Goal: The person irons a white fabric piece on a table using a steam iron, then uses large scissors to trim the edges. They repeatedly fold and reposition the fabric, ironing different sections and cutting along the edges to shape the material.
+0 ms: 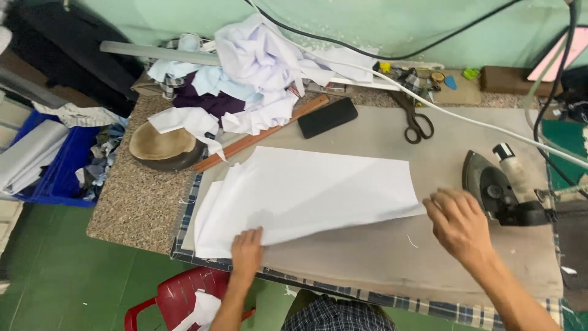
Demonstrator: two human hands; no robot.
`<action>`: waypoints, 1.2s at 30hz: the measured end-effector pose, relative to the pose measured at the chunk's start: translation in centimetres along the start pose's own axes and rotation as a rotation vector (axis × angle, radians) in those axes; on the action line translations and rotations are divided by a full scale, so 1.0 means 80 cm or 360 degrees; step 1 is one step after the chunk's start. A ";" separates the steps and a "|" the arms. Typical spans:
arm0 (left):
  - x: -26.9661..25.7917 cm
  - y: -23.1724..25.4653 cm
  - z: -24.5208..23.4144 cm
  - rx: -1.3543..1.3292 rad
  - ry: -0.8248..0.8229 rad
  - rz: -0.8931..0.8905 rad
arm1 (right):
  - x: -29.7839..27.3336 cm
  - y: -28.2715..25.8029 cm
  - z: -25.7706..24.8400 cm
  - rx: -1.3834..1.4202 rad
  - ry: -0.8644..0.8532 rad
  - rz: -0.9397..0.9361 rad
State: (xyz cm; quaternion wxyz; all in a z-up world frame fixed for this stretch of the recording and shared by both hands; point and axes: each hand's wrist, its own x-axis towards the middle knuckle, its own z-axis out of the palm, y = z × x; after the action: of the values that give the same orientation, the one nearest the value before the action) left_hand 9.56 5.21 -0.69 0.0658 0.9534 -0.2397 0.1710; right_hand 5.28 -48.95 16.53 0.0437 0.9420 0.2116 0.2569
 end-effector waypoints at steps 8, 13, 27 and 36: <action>0.093 -0.142 -0.217 0.0871 0.0433 -0.0685 | 0.273 0.020 -0.039 -0.0110 0.0613 0.0009; -0.013 -0.148 -0.265 0.1137 0.0854 -0.0809 | 0.276 -0.030 -0.060 0.0252 0.0873 -0.0037; -0.256 -0.150 -0.165 0.0958 0.0459 -0.1858 | 0.025 -0.078 0.200 0.0461 0.0162 -0.0067; -0.083 -0.104 -0.223 -0.0020 0.0895 -0.1469 | -0.101 -0.117 0.243 0.0547 -0.0138 -0.0110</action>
State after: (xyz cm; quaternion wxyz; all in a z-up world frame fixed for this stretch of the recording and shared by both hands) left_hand 2.81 19.08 13.18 0.2015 0.8768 0.2298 0.3713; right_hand 5.24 -43.31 -5.82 -0.1003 0.9379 0.2825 0.1746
